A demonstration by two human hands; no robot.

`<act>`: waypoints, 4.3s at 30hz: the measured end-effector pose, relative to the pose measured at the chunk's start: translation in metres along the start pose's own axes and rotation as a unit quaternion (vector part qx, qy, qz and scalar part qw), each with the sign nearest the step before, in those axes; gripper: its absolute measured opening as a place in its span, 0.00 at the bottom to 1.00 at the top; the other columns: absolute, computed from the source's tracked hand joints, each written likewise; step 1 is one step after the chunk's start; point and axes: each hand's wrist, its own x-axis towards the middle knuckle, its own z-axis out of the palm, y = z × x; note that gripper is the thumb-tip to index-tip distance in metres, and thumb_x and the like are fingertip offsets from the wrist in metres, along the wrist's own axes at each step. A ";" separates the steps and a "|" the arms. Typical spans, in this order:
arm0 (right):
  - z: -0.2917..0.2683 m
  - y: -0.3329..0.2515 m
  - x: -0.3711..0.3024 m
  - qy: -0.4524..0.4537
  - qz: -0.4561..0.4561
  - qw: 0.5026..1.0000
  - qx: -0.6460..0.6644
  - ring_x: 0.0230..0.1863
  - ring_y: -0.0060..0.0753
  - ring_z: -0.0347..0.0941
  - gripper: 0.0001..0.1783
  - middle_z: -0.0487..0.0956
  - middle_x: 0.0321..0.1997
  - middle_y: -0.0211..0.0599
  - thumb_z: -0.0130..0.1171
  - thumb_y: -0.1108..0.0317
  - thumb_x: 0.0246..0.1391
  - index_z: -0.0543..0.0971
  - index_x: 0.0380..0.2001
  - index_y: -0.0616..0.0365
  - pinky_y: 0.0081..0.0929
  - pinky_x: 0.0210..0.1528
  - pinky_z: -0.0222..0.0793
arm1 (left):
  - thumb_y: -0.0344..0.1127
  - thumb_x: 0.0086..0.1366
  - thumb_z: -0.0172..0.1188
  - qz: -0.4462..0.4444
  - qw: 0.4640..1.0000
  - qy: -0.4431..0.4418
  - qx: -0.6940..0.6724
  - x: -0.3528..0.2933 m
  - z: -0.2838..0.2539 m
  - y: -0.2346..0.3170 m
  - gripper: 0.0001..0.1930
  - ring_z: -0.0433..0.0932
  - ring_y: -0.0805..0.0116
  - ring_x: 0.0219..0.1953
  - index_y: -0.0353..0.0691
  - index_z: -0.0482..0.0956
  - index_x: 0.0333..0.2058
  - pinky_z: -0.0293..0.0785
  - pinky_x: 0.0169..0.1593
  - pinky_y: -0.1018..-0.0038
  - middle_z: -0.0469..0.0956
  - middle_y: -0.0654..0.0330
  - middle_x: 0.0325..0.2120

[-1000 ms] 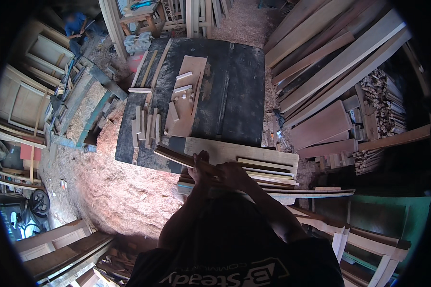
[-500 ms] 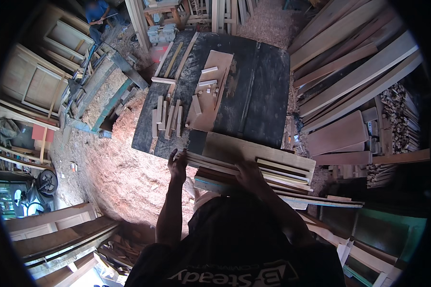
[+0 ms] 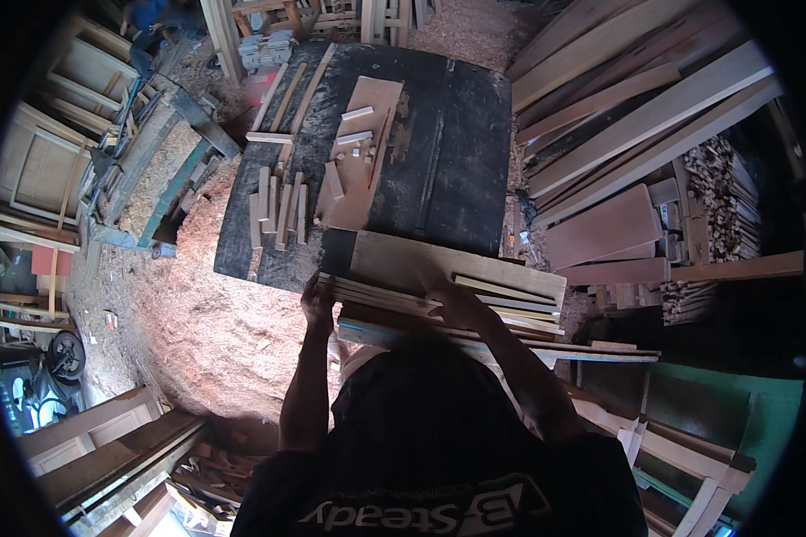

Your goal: The person arranges small wooden strips on a table saw, then uses a nail gun to fasten them into rectangular frames. The person repeatedly picks up strips, aligns them, and nails them together, stacking completed frames on the table.

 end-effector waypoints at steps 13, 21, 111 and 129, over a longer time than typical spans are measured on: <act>-0.027 0.003 -0.042 0.128 -0.074 0.983 -0.113 0.56 0.47 0.72 0.26 0.76 0.49 0.41 0.73 0.64 0.41 0.81 0.48 0.53 0.44 0.59 0.68 | 0.30 0.66 0.65 -0.036 0.998 0.039 0.026 -0.011 -0.007 -0.009 0.31 0.81 0.67 0.45 0.36 0.65 0.65 0.81 0.48 0.68 0.80 0.56 0.42; -0.025 0.012 -0.087 -0.003 0.065 0.967 -0.246 0.56 0.42 0.72 0.26 0.76 0.53 0.41 0.65 0.60 0.47 0.80 0.53 0.46 0.46 0.56 0.65 | 0.35 0.65 0.68 -0.058 0.993 0.059 0.089 -0.008 -0.011 -0.011 0.33 0.74 0.78 0.31 0.40 0.65 0.66 0.74 0.35 0.75 0.73 0.69 0.28; -0.042 0.136 -0.239 0.211 0.346 0.912 -0.068 0.43 0.60 0.78 0.53 0.72 0.52 0.47 0.76 0.47 0.39 0.63 0.69 0.37 0.53 0.41 0.77 | 0.35 0.51 0.71 0.292 0.631 -0.406 0.593 -0.055 0.253 -0.077 0.40 0.67 0.40 0.60 0.28 0.65 0.61 0.64 0.65 0.54 0.62 0.40 0.64; -0.050 0.171 -0.234 0.137 0.281 0.939 -0.144 0.52 0.65 0.75 0.62 0.73 0.55 0.61 0.81 0.48 0.30 0.59 0.66 0.60 0.53 0.50 0.75 | 0.46 0.48 0.66 0.393 0.383 -0.380 0.744 -0.110 0.314 -0.107 0.36 0.68 0.58 0.57 0.39 0.72 0.57 0.63 0.55 0.55 0.71 0.53 0.52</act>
